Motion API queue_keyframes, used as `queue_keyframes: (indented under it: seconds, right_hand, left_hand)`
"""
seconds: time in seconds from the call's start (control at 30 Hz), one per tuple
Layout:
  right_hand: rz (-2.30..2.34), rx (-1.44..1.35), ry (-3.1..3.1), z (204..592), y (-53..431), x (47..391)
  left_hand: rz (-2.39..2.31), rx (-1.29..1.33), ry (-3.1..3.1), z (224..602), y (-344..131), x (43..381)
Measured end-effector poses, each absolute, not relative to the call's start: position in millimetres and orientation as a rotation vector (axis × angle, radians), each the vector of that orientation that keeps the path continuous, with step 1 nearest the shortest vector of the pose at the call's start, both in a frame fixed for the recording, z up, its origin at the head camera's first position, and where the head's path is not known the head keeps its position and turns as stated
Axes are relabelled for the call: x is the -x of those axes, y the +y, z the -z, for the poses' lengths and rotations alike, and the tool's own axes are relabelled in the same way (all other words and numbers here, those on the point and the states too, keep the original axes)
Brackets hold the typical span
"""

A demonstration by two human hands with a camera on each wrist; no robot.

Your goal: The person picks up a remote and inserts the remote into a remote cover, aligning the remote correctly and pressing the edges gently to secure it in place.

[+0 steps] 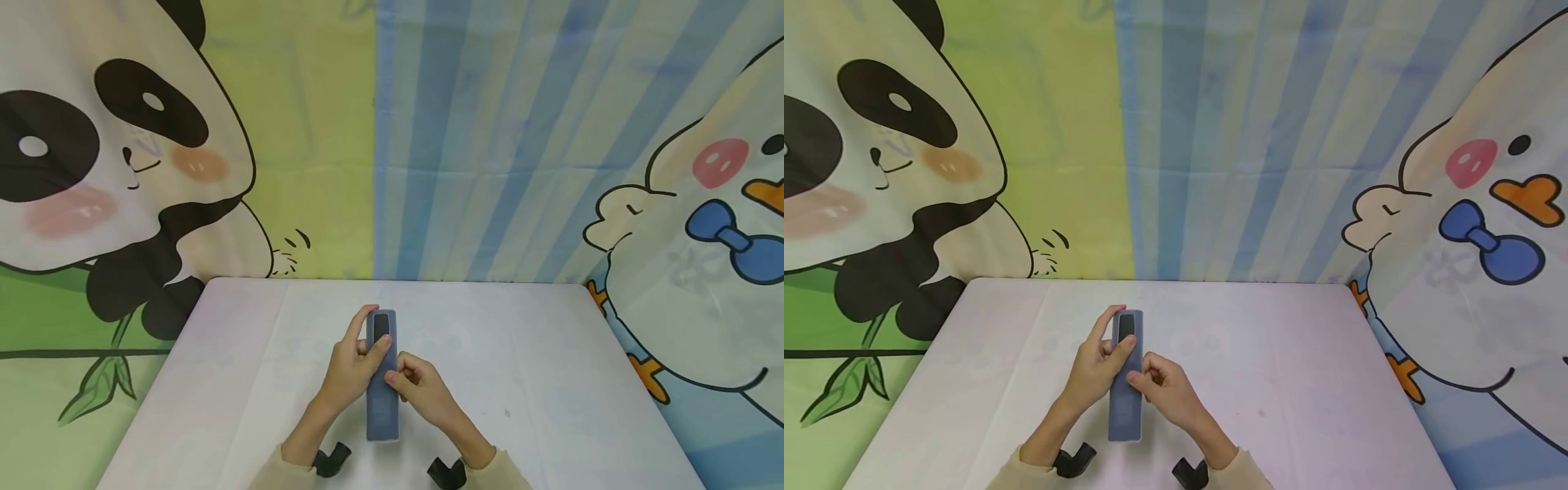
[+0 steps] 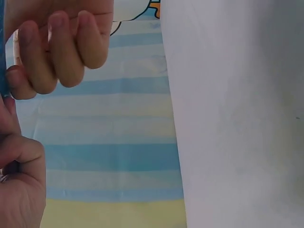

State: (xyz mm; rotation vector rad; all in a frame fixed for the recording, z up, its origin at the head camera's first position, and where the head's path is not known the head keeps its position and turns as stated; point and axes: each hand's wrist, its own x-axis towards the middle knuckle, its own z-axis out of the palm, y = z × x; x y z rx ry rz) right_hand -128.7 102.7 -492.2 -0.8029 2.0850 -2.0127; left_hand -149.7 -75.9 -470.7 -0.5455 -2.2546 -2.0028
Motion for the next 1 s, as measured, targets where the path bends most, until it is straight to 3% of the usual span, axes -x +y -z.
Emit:
queue_keyframes:
  seconds: [0.53,0.8,1.0]
  right_hand:
    - [1.878,0.787,2.095,492,108,129]
    - [1.858,0.791,2.051,489,121,132]
    - [1.991,0.808,1.878,490,117,131]
  left_hand:
    - [1.945,0.551,-2.466,477,-88,150]
    - [2.043,1.014,-2.400,484,-94,148]
    - [2.133,1.142,-2.218,483,-94,150]
